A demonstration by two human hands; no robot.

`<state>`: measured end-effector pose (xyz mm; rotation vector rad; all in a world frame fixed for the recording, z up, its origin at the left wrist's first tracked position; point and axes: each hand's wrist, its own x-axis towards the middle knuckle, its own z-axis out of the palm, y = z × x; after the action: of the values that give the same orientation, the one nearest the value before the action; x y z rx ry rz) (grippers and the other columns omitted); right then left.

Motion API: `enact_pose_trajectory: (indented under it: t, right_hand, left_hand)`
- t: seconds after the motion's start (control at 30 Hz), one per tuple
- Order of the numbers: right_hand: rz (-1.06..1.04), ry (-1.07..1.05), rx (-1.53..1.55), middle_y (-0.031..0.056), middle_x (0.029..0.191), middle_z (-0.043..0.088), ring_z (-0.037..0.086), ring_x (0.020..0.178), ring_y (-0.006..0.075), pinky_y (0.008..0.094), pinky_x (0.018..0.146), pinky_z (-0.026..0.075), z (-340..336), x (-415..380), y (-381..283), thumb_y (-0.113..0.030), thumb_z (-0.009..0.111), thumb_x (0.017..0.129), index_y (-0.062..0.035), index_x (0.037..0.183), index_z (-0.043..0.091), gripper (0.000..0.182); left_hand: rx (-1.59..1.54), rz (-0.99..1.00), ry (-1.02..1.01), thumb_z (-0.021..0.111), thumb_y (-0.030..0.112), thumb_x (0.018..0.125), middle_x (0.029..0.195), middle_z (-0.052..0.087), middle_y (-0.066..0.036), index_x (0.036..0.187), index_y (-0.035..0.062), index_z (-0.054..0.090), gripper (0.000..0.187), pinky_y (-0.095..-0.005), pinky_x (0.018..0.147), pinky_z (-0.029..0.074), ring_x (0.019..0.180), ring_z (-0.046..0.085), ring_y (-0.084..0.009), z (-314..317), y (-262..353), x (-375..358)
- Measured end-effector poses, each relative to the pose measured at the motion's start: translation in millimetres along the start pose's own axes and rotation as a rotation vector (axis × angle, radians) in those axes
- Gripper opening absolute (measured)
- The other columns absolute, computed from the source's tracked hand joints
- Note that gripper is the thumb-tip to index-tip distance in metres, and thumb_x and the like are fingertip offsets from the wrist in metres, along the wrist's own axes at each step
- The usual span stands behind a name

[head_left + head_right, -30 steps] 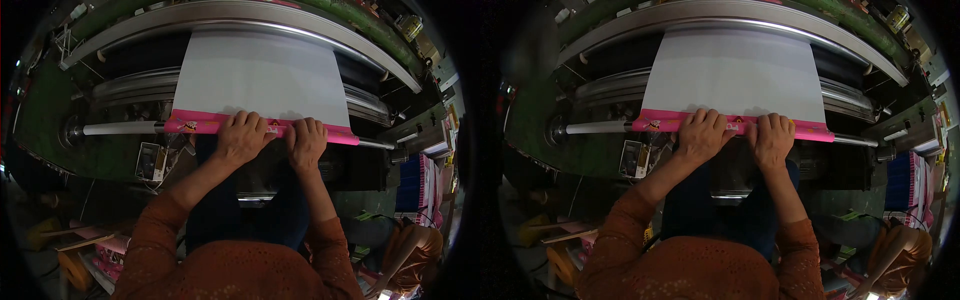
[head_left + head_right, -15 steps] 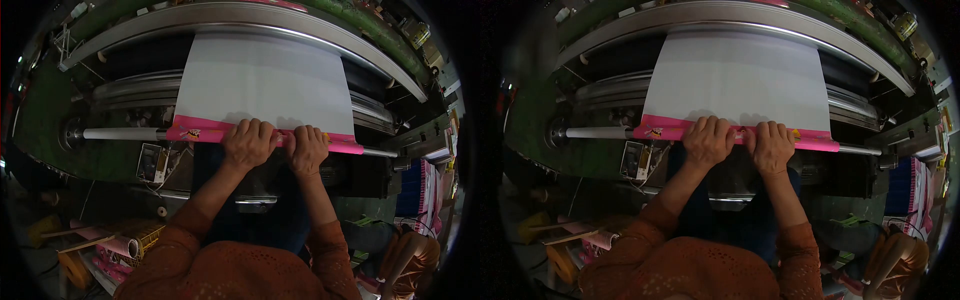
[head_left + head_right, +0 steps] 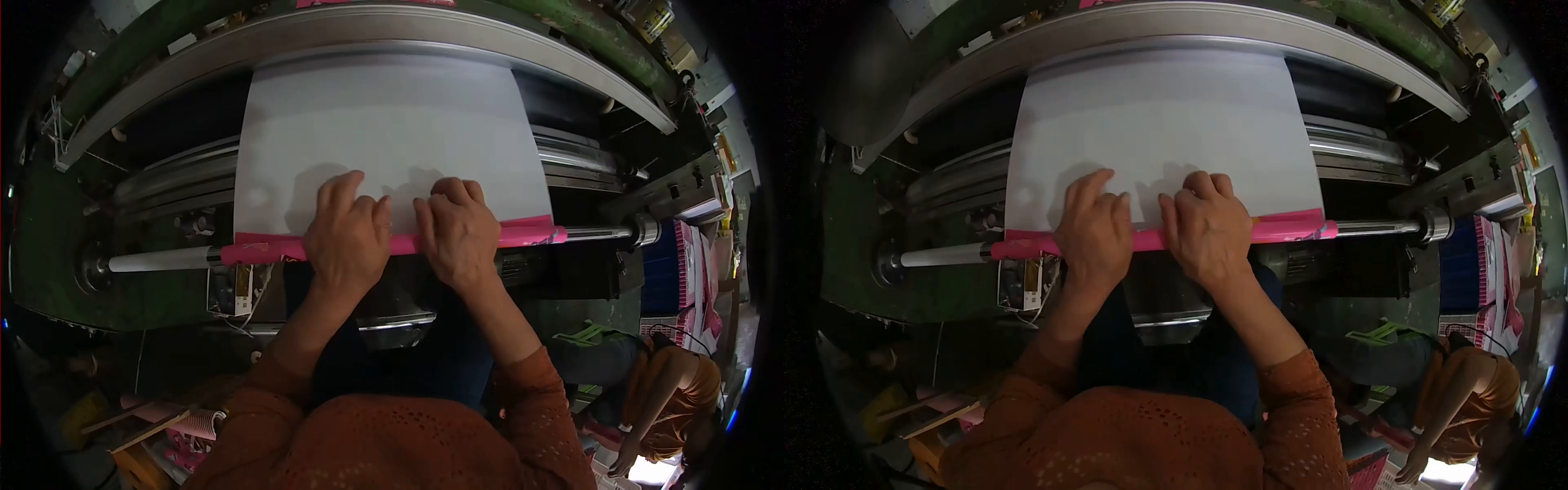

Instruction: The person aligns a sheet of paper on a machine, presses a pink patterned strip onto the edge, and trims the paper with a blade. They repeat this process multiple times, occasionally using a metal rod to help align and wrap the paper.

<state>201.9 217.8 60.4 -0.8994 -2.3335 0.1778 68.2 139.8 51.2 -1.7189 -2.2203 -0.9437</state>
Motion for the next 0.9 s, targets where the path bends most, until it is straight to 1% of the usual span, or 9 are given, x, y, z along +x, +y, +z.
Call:
enact_pose_trajectory:
  t: [0.07,0.17,0.27,0.43,0.53,0.63,0.7,0.77,0.9]
  right_hand:
    - [-0.007,0.047,-0.018,0.0085,0.086,0.06,0.057,0.086,0.0292,0.0411,0.072,0.046,1.6,11.2,1.8,-0.023,0.063,0.085,-0.0057,0.085,0.06,0.017]
    - [-0.008,0.079,-0.055,0.0094,0.095,0.062,0.056,0.094,0.0309,0.0436,0.079,0.044,10.6,25.9,9.5,-0.022,0.063,0.085,-0.0057,0.095,0.06,0.02]
    - [0.046,0.041,-0.117,0.0098,0.107,0.062,0.056,0.102,0.0308,0.0434,0.083,0.043,23.1,56.0,25.2,-0.022,0.063,0.084,-0.0052,0.108,0.059,0.029]
    - [-0.064,0.201,-0.088,0.0112,0.114,0.06,0.054,0.111,0.0303,0.044,0.089,0.039,-4.7,0.7,11.9,-0.026,0.063,0.084,-0.0031,0.118,0.058,0.042]
    - [-0.023,0.057,-0.134,0.0135,0.121,0.058,0.048,0.121,0.0335,0.0468,0.098,0.033,-5.5,-38.3,9.0,-0.028,0.063,0.085,-0.0027,0.125,0.055,0.048]
    - [0.015,0.066,-0.106,0.0141,0.123,0.057,0.047,0.122,0.0336,0.0472,0.098,0.033,-5.1,3.2,14.4,-0.027,0.063,0.085,-0.0013,0.126,0.053,0.049]
    - [-0.002,0.186,-0.121,0.0154,0.12,0.057,0.048,0.121,0.034,0.0468,0.098,0.033,8.2,29.2,26.4,-0.023,0.063,0.085,0.0001,0.126,0.051,0.048]
    - [-0.025,0.228,-0.149,0.0165,0.123,0.056,0.048,0.121,0.0346,0.0457,0.098,0.033,4.1,51.7,37.0,-0.02,0.064,0.083,0.0001,0.123,0.052,0.045]
    - [-0.034,0.164,-0.102,0.0144,0.126,0.055,0.046,0.123,0.0329,0.0465,0.1,0.031,-19.2,-21.1,16.9,-0.026,0.064,0.082,-0.003,0.121,0.055,0.046]
  left_hand:
    - [-0.385,-0.018,0.312,0.046,0.016,0.097,0.115,0.058,-0.016,0.094,-0.0012,0.065,0.026,-0.038,0.088,0.048,0.112,0.054,-0.0309,-6.1,-3.6,12.0]
    - [-0.28,0.205,0.632,0.047,0.016,0.094,0.136,0.045,-0.023,0.118,0.0005,0.059,0.031,-0.0456,0.095,0.044,0.124,0.047,-0.0382,-14.7,-13.1,5.3]
    - [0.07,0.203,-0.005,0.058,0.026,0.088,0.138,0.045,-0.021,0.123,0.0022,0.057,0.043,-0.0503,0.1,0.039,0.129,0.041,-0.0389,-6.1,20.0,-46.7]
    - [0.11,0.08,-0.038,0.063,0.026,0.085,0.138,0.045,-0.021,0.126,0.0014,0.054,0.049,-0.0465,0.1,0.039,0.128,0.043,-0.0378,4.5,11.5,4.6]
    - [-0.003,0.195,0.276,0.063,0.027,0.085,0.139,0.045,-0.02,0.128,0.0,0.051,0.052,-0.0461,0.101,0.038,0.13,0.041,-0.0386,-4.3,-6.0,18.9]
    - [0.07,0.231,0.078,0.063,0.029,0.085,0.138,0.045,-0.02,0.127,-0.0001,0.051,0.053,-0.0478,0.102,0.037,0.131,0.039,-0.0385,-4.2,22.5,-33.7]
    - [-0.223,0.17,-0.036,0.062,0.032,0.086,0.137,0.046,-0.02,0.127,-0.0001,0.052,0.053,-0.0497,0.102,0.035,0.132,0.039,-0.0384,12.6,23.0,-39.3]
    - [0.157,0.157,-0.041,0.062,0.03,0.086,0.135,0.048,-0.02,0.127,-0.0004,0.052,0.052,-0.0499,0.103,0.034,0.132,0.038,-0.0382,15.0,20.4,-4.8]
    - [0.145,0.276,0.278,0.061,0.026,0.087,0.133,0.049,-0.019,0.125,-0.0011,0.053,0.047,-0.0507,0.103,0.034,0.129,0.042,-0.0386,-5.1,4.7,35.9]
